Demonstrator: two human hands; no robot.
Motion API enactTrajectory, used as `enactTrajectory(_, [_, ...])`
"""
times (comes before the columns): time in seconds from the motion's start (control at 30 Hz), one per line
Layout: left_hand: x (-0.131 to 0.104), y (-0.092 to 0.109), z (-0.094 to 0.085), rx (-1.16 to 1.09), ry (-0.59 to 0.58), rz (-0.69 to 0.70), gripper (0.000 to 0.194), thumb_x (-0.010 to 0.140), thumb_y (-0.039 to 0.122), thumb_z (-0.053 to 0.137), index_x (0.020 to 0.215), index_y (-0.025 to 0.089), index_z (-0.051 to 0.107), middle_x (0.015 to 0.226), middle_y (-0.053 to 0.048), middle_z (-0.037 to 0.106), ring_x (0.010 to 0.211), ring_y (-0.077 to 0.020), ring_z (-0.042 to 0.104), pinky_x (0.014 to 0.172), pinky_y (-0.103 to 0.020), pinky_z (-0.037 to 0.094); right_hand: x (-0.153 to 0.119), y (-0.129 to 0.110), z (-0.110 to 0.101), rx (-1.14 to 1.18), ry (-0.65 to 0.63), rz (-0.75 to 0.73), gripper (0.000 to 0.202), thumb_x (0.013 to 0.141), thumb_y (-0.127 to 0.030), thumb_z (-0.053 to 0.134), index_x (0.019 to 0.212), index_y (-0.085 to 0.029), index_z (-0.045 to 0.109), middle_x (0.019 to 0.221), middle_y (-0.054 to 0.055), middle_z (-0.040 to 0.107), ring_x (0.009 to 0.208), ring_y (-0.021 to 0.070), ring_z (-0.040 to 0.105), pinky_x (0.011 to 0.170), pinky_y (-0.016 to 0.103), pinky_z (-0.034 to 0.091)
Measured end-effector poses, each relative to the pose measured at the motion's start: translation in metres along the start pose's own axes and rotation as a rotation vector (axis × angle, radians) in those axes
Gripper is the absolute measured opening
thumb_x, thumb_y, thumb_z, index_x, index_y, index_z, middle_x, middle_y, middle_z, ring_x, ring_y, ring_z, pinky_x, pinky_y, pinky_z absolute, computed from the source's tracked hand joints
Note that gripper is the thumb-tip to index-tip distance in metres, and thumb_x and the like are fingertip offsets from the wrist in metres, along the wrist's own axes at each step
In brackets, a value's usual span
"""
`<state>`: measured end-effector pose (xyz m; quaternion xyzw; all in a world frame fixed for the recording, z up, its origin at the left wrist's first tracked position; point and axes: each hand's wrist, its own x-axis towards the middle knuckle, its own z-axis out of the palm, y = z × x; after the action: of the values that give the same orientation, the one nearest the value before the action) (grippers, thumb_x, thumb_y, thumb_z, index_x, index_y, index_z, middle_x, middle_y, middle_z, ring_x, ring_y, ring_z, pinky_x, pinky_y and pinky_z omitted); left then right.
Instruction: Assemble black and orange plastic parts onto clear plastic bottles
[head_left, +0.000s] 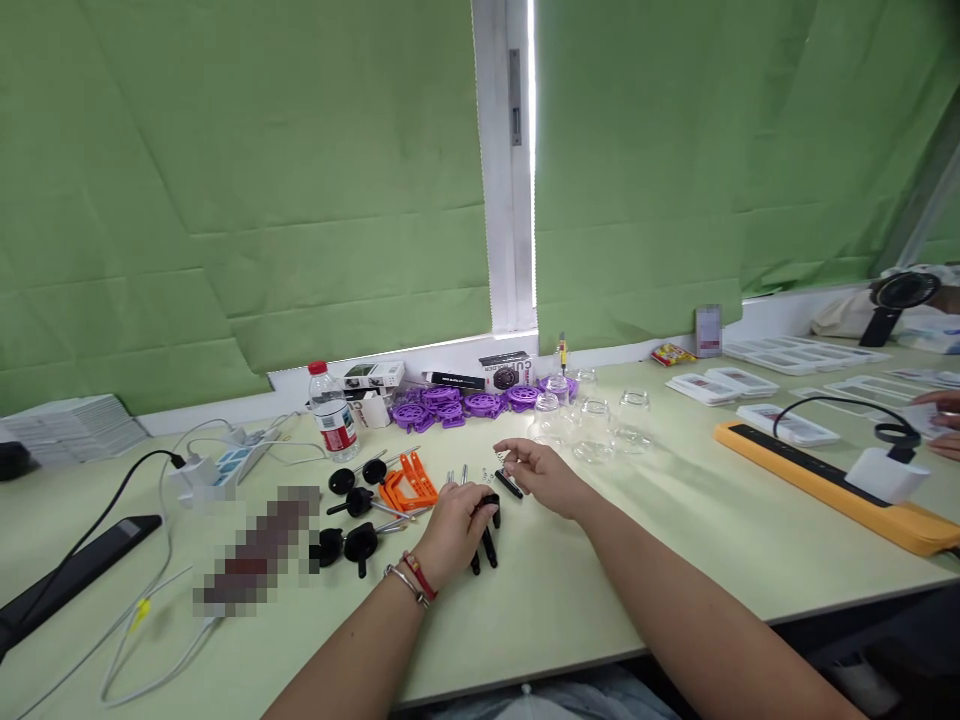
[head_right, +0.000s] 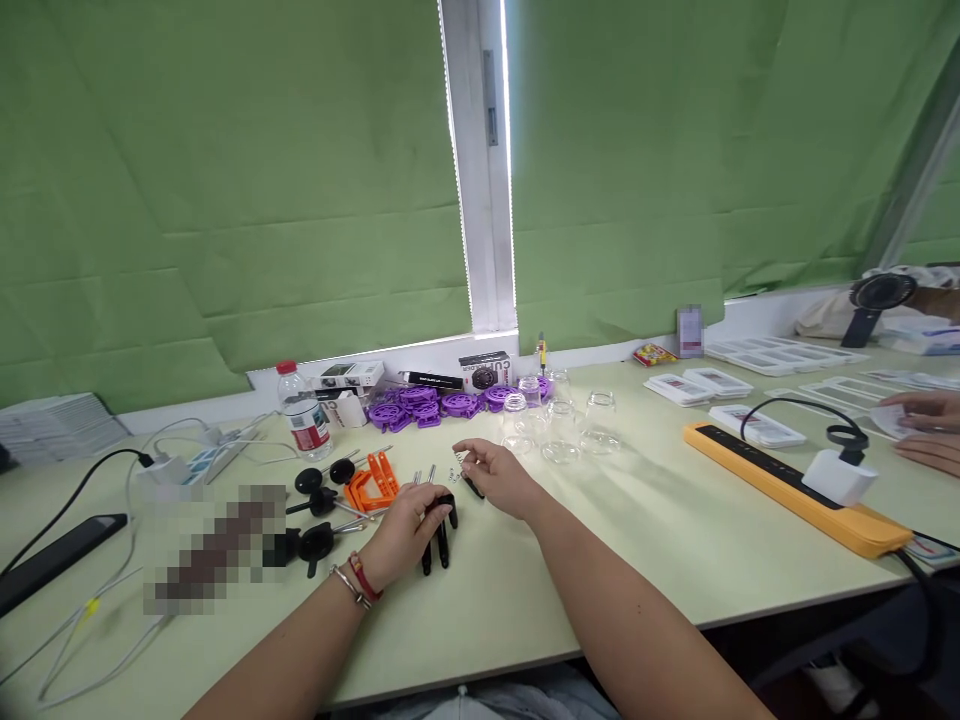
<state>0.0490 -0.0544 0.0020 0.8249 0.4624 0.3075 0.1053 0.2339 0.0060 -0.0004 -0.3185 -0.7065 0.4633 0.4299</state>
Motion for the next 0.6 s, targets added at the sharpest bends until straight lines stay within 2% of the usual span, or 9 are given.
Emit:
enactTrajectory(0.1, [0.0005, 0.0001, 0.0008, 0.006, 0.007, 0.008, 0.017, 0.087, 0.026, 0.044, 0.087, 0.022, 0.061, 0.081, -0.003, 0.064, 0.079, -0.0183, 0.057, 0.079, -0.036, 0.041, -0.0041, -0.0047, 0.0085, 0.093, -0.081, -0.036, 0.03, 0.081, -0.032, 0.055, 0.108, -0.021, 0.047, 0.079, 0.0, 0.054, 0.057, 0.0071, 0.044, 0.054, 0.022, 0.038])
enactTrajectory(0.2, [0.0007, 0.0, 0.0011, 0.0, 0.007, 0.015, 0.019, 0.088, 0.026, 0.044, 0.091, 0.022, 0.061, 0.082, -0.003, 0.065, 0.08, -0.0182, 0.057, 0.08, -0.035, 0.04, -0.0064, -0.0058, 0.0113, 0.084, -0.104, -0.085, 0.027, 0.082, -0.031, 0.056, 0.104, -0.021, 0.046, 0.078, -0.001, 0.055, 0.062, 0.0084, 0.046, 0.058, 0.023, 0.039])
enactTrajectory(0.33, [0.0006, -0.0004, 0.0005, -0.012, 0.0, 0.019, 0.019, 0.088, 0.025, 0.044, 0.095, 0.021, 0.061, 0.083, -0.003, 0.065, 0.08, -0.0184, 0.056, 0.08, -0.036, 0.039, -0.0069, -0.006, 0.0106, 0.031, -0.126, -0.123, 0.026, 0.082, -0.032, 0.056, 0.104, -0.02, 0.047, 0.08, 0.0, 0.054, 0.065, 0.0087, 0.047, 0.063, 0.024, 0.039])
enactTrajectory(0.6, [0.0003, -0.0001, 0.0002, 0.006, -0.003, 0.005, 0.018, 0.088, 0.026, 0.042, 0.086, 0.02, 0.06, 0.076, -0.003, 0.062, 0.074, -0.0174, 0.054, 0.078, -0.035, 0.039, -0.0066, -0.0082, 0.0084, -0.03, -0.148, -0.152, 0.023, 0.08, -0.032, 0.058, 0.098, -0.019, 0.052, 0.081, 0.001, 0.055, 0.062, 0.0081, 0.045, 0.06, 0.024, 0.039])
